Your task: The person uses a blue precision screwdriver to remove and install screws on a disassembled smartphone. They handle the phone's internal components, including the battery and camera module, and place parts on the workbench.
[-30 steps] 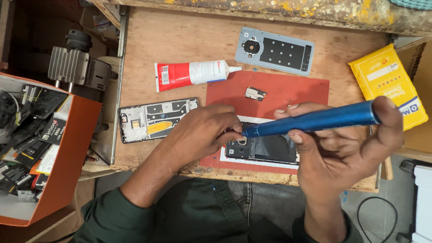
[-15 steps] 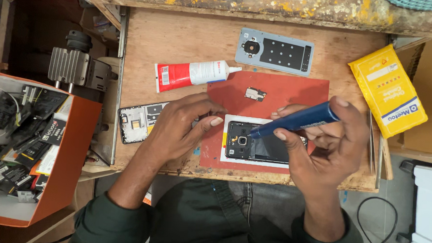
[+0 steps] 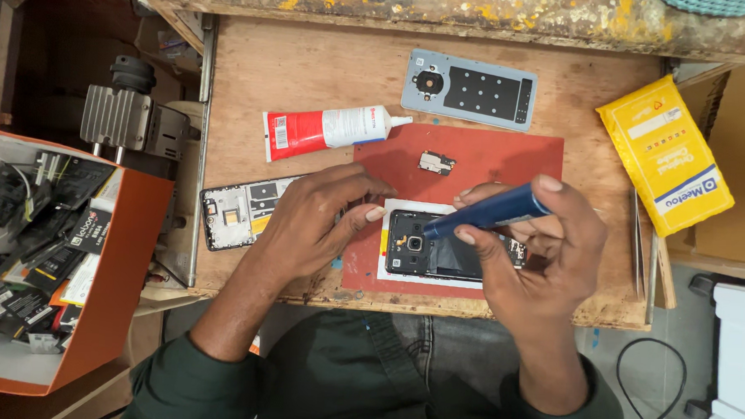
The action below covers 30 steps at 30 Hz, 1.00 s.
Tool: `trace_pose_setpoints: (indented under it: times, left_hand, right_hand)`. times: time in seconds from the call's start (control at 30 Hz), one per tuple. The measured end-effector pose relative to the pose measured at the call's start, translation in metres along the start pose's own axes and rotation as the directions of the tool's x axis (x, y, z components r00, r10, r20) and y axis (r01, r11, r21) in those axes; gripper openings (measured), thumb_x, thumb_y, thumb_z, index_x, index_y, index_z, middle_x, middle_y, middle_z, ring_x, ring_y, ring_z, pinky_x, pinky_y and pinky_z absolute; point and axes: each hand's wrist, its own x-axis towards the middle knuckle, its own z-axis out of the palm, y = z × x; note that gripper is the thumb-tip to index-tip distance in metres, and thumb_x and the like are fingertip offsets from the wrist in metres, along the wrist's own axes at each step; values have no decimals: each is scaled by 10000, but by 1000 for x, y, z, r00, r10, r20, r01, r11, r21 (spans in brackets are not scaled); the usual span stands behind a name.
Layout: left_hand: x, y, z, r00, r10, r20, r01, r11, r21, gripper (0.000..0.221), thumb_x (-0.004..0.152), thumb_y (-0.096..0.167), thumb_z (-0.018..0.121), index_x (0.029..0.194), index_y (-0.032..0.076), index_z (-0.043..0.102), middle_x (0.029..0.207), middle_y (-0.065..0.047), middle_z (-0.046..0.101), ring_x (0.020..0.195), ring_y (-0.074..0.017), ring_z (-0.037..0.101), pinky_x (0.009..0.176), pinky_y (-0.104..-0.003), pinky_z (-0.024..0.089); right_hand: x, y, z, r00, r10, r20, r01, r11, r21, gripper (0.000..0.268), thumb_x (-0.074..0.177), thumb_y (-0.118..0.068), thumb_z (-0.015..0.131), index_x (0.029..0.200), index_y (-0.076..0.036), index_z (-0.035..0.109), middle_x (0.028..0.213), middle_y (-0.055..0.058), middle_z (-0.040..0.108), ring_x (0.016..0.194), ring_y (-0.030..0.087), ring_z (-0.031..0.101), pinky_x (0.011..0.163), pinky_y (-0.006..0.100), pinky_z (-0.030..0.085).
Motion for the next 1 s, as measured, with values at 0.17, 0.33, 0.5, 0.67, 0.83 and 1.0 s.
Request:
trace_pose_setpoints:
  times: [0.17, 0.33, 0.5, 0.67, 0.83, 1.0]
  left_hand:
    - [4, 2, 5, 997, -78, 11, 78, 997, -18, 215, 968, 244, 661, 1072, 68, 727, 944, -103, 713, 812, -301, 700, 686, -401, 534]
    - [38, 0, 24, 997, 81, 1, -81, 996, 28, 159, 933, 168, 708, 1063, 81, 739, 989, -79, 730, 862, -299, 696, 719, -406, 540]
    - [89, 0, 53, 942, 303, 144, -320, 940, 116, 146, 838, 166, 749, 968, 100, 746, 956, -54, 703, 950, -298, 680, 768, -425, 537]
    - [116, 3, 80, 900, 318, 299, -365, 924, 113, 95, 816, 156, 751, 863, 78, 727, 922, -66, 675, 934, -313, 657, 787, -446, 525]
    - [119, -4, 92, 893, 329, 306, -391, 904, 170, 67, 827, 127, 728, 836, 62, 716, 937, -77, 652, 977, -310, 646, 814, -434, 534]
    - [115, -5, 94, 898, 315, 307, -379, 909, 175, 90, 862, 156, 722, 855, 67, 730, 910, -77, 619, 959, -293, 636, 789, -431, 528]
  right_hand:
    - [-4, -3, 3, 996, -70, 51, 75, 992, -105, 688, 951, 142, 755, 1455, -97, 352, 1137, 224, 678, 1006, 280, 765, 821, 343, 687]
    - [-5, -11, 9, 975, -194, 108, 216, 945, -245, 643, 904, 146, 773, 1369, -120, 417, 1090, 175, 670, 1066, 315, 775, 807, 349, 699]
    - [-3, -21, 12, 976, -185, 117, 208, 948, -240, 638, 881, 199, 691, 1368, -140, 456, 1170, 210, 688, 1004, 295, 777, 789, 344, 676]
    - [-3, -23, 11, 966, -214, 143, 249, 920, -303, 592, 909, 127, 703, 1372, -168, 482, 1185, 185, 695, 962, 293, 766, 747, 354, 654]
    - [-7, -18, 7, 970, -201, 139, 231, 942, -244, 578, 956, 1, 791, 1392, -203, 471, 1241, 171, 676, 1001, 298, 758, 781, 350, 651]
    - [-5, -17, 0, 967, -208, 150, 237, 947, -218, 611, 985, -35, 828, 1428, -191, 436, 1261, 187, 664, 1042, 325, 758, 826, 374, 668]
